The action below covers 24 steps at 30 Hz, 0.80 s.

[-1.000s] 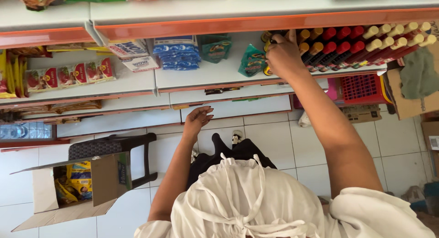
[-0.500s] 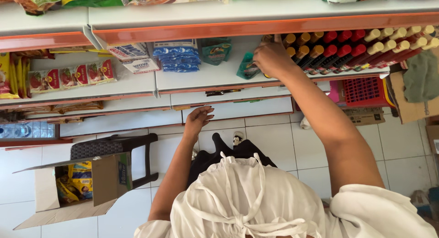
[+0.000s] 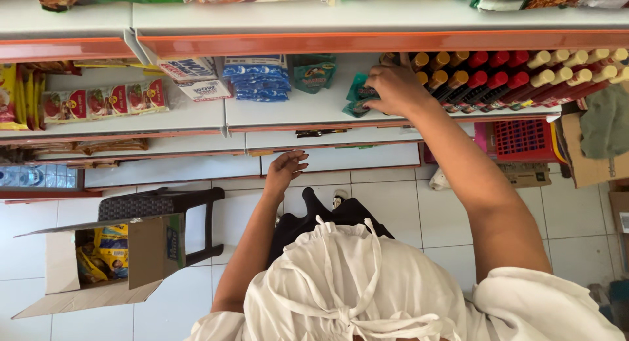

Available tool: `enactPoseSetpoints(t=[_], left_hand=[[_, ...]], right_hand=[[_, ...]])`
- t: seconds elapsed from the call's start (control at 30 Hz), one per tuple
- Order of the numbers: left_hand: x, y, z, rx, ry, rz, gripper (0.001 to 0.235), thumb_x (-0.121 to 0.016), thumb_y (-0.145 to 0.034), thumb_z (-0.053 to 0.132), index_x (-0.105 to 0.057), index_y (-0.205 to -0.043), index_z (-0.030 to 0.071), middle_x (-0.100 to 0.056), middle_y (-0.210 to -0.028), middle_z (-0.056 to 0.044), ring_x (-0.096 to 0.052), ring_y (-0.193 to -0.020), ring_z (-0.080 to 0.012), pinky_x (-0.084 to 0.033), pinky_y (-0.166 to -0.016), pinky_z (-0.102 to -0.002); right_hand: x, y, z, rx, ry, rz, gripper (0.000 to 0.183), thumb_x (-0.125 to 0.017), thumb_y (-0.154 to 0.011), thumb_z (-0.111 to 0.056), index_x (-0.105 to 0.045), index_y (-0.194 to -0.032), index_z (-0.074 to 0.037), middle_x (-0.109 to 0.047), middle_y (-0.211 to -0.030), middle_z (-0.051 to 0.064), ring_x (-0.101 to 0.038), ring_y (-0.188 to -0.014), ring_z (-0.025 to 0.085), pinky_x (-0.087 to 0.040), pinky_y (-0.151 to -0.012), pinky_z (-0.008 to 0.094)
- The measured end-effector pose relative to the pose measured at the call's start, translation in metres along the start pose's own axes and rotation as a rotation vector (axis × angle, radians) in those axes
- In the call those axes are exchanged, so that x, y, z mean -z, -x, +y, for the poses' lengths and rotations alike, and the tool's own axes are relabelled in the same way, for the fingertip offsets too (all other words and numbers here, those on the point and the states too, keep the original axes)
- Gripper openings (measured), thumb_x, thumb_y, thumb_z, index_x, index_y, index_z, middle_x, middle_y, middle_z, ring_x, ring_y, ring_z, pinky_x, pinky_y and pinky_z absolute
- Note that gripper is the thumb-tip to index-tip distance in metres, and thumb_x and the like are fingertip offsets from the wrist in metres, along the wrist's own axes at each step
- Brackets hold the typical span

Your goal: The person restocks grocery items on a store shelf. They place bottles of sauce, packets of seasoning, and boxes of spaghetti onto the shelf, then retrieve a packet of Blue Band margarine from a cardboard box and place it on the shelf.

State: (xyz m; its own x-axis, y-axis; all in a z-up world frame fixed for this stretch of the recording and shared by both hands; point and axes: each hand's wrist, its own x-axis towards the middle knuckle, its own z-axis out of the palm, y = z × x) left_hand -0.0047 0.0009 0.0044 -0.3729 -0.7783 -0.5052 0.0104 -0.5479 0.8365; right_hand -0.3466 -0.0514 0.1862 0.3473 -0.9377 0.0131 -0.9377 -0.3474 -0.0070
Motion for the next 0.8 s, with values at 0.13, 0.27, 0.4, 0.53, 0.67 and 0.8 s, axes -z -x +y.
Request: enactPoseSetpoints(t=[0.13,0.27,0.4,0.53,0.67,0.8], left_hand=[[0.004,0.001,-0.002,-0.006,0.008,0.018,0.031,-0.053,-0.101,0.012,-0.065,-0.129,0.005,-0.073,-0.127,-0.007,-0.071,-0.111,-0.0189,-0.053,-0.096,-0.033],[0.006,0.001,-0.004,-0.022,0.045,0.015,0.032,-0.053,-0.101,0.012,-0.064,-0.13,0.005,-0.073,-0.127,-0.008,-0.071,-0.112,-0.02,-0.053,-0.096,-0.034],[0.007,0.002,-0.005,-0.021,0.036,0.034,0.032,-0.053,-0.101,0.012,-0.064,-0.13,0.005,-0.073,-0.127,-0.008,-0.071,-0.112,-0.0206,-0.054,-0.095,-0.034],[0.007,0.005,-0.003,-0.026,0.038,0.037,0.032,-0.053,-0.101,0.012,-0.065,-0.13,0.005,-0.073,-0.127,-0.008,-0.071,-0.112,-0.0206,-0.054,-0.095,-0.034],[0.006,0.007,-0.002,-0.016,0.024,0.047,0.032,-0.054,-0.101,0.014,-0.065,-0.13,0.006,-0.073,-0.126,-0.007,-0.071,-0.11,-0.0197,-0.054,-0.093,-0.033],[0.006,0.007,-0.003,-0.023,0.035,0.039,0.031,-0.054,-0.101,0.014,-0.065,-0.129,0.006,-0.073,-0.126,-0.007,-0.071,-0.109,-0.0186,-0.053,-0.092,-0.032]], right_hand=[[0.005,-0.003,0.004,0.013,-0.049,-0.044,0.034,-0.087,-0.075,-0.038,-0.081,-0.098,-0.013,-0.07,-0.112,0.006,-0.059,-0.12,0.028,-0.012,-0.125,0.053],[0.002,-0.005,0.005,0.005,-0.049,-0.091,0.021,-0.086,-0.076,-0.033,-0.081,-0.086,-0.015,-0.069,-0.116,0.007,-0.059,-0.121,0.028,-0.014,-0.125,0.052],[-0.007,-0.005,0.005,0.023,-0.037,-0.09,0.013,-0.081,-0.084,-0.025,-0.081,-0.092,-0.014,-0.069,-0.121,0.008,-0.06,-0.117,0.027,-0.018,-0.126,0.051],[-0.012,-0.004,0.007,0.017,0.04,-0.069,0.016,-0.08,-0.084,-0.022,-0.081,-0.097,-0.013,-0.07,-0.114,0.005,-0.059,-0.122,0.026,-0.019,-0.125,0.052],[-0.009,-0.002,0.007,0.041,-0.009,-0.009,0.02,-0.082,-0.079,-0.023,-0.08,-0.095,-0.012,-0.07,-0.115,0.006,-0.059,-0.122,0.027,-0.021,-0.121,0.053],[0.002,0.0,0.003,0.007,-0.08,-0.064,0.024,-0.087,-0.076,-0.028,-0.072,-0.08,-0.01,-0.069,-0.108,0.004,-0.06,-0.119,0.026,-0.024,-0.123,0.053]])
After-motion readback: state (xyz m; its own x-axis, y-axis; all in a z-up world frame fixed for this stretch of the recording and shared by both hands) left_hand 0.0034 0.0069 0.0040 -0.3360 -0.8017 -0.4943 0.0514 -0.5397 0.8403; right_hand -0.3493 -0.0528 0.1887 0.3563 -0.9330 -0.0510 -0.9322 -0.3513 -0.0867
